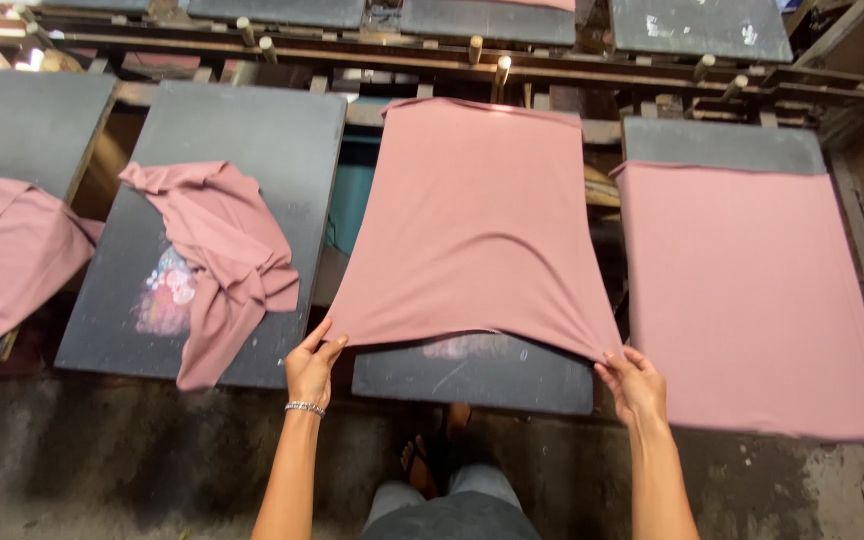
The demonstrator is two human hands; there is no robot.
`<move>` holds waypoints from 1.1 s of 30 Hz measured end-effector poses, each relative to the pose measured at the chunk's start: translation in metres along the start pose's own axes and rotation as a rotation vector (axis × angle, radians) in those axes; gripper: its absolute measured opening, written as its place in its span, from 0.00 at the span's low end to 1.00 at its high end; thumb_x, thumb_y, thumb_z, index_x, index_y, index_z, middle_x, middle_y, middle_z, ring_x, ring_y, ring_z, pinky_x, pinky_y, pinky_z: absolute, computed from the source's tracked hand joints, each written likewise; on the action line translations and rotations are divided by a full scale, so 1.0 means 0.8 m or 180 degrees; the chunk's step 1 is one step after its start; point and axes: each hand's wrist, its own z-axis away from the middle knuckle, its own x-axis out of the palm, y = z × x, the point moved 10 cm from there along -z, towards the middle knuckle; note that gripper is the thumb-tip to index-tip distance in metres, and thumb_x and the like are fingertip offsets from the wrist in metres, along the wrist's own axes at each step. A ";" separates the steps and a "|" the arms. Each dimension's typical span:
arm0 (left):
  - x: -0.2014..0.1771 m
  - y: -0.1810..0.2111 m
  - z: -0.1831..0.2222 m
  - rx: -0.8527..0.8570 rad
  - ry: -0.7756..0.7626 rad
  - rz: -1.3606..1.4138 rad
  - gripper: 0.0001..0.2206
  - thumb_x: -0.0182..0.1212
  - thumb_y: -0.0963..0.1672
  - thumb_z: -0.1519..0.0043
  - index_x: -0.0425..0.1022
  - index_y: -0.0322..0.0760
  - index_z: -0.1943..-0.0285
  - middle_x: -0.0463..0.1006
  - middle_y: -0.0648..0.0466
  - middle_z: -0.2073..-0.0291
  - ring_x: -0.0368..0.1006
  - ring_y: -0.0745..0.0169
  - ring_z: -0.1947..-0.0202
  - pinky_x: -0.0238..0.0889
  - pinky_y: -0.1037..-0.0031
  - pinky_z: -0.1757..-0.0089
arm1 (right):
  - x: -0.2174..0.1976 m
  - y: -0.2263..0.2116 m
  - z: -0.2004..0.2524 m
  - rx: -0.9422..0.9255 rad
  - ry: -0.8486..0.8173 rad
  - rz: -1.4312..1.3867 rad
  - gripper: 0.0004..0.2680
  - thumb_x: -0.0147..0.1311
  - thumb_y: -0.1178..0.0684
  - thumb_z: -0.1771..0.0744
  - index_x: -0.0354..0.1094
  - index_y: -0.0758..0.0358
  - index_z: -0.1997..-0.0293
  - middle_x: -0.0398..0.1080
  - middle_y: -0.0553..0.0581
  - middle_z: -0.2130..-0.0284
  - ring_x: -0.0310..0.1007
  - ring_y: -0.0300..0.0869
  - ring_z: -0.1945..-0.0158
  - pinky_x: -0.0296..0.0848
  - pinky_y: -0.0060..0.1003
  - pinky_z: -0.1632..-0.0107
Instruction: Placing and smoothing fabric pieces onto printing boards in a production environment.
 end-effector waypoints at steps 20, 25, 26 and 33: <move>-0.118 -0.083 0.048 -0.0140 -0.0190 0.0009 0.27 0.69 0.31 0.48 0.74 0.29 0.36 0.67 0.52 0.72 0.78 0.64 0.64 0.77 0.75 0.54 | -0.083 0.018 0.164 -0.0451 0.0474 -0.0029 0.22 0.66 0.58 0.36 0.58 0.62 0.36 0.67 0.48 0.62 0.76 0.33 0.58 0.82 0.30 0.48; -0.131 -0.104 0.041 -0.0182 -0.0210 -0.0032 0.28 0.69 0.31 0.47 0.73 0.30 0.35 0.70 0.50 0.70 0.78 0.63 0.62 0.76 0.75 0.53 | -0.088 0.040 0.162 -0.0452 0.0466 -0.0019 0.23 0.66 0.58 0.35 0.57 0.63 0.35 0.68 0.48 0.61 0.76 0.32 0.59 0.83 0.27 0.49; -0.133 -0.109 0.039 -0.0197 -0.0211 -0.0054 0.28 0.68 0.31 0.47 0.73 0.30 0.35 0.72 0.48 0.70 0.78 0.62 0.62 0.76 0.75 0.52 | -0.090 0.045 0.157 -0.0447 0.0466 -0.0011 0.23 0.66 0.58 0.35 0.57 0.63 0.35 0.68 0.48 0.61 0.76 0.32 0.59 0.83 0.28 0.49; -0.116 -0.110 0.048 -0.0427 -0.0082 -0.0244 0.26 0.68 0.32 0.47 0.75 0.32 0.36 0.69 0.39 0.53 0.75 0.57 0.55 0.74 0.67 0.49 | -0.065 0.066 0.156 -0.0197 0.0403 0.0084 0.22 0.62 0.59 0.34 0.57 0.65 0.33 0.68 0.52 0.61 0.74 0.36 0.61 0.82 0.36 0.48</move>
